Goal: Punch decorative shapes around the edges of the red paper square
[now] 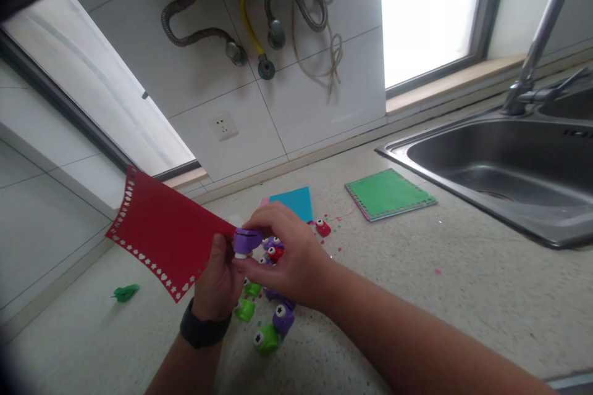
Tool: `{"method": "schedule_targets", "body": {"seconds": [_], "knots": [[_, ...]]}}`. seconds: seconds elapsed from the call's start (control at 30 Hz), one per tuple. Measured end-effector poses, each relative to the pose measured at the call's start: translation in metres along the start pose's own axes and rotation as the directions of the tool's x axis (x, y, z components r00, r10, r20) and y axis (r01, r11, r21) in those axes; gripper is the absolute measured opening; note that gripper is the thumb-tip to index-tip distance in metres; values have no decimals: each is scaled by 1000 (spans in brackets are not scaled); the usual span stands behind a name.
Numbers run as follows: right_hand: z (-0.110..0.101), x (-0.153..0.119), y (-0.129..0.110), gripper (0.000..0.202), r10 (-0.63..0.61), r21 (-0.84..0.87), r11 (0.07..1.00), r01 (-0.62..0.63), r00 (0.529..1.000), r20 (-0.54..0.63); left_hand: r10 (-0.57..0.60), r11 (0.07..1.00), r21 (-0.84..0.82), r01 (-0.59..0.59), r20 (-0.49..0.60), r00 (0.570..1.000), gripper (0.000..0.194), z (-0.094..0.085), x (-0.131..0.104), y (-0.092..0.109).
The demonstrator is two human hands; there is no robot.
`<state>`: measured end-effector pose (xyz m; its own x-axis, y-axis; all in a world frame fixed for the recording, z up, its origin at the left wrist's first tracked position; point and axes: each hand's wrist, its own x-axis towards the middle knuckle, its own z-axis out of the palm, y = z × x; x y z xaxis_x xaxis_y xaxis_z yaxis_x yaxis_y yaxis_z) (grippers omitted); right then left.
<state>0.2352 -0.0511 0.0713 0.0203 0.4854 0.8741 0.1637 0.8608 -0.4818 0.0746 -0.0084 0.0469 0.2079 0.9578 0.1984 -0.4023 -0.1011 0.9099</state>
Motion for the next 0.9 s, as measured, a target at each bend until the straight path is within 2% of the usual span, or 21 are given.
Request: {"method": "schedule_targets", "body": {"seconds": [0.17,0.37,0.53,0.7,0.9], "knots": [[1,0,3,35,-7,9,1000,8,999,-40,-3,999,-49,1,-31,1000,45,4,-3,2],[0,-1,2,35,30,21,999,-30,999,-10,-25,998,-61,24,-9,1000,44,1,-2,1],[-1,-2,1,35,41,1,999,-41,999,-2,-12,998,-69,10,-39,999,44,-1,1,-2],[-1,-1,0,35,44,-11,999,-44,999,5,-26,997,-71,27,4,1000,47,-3,1,-3],[-1,-1,0,35,57,-7,998,-57,998,11,-32,998,-58,32,-2,999,47,-4,1,-4]]}}
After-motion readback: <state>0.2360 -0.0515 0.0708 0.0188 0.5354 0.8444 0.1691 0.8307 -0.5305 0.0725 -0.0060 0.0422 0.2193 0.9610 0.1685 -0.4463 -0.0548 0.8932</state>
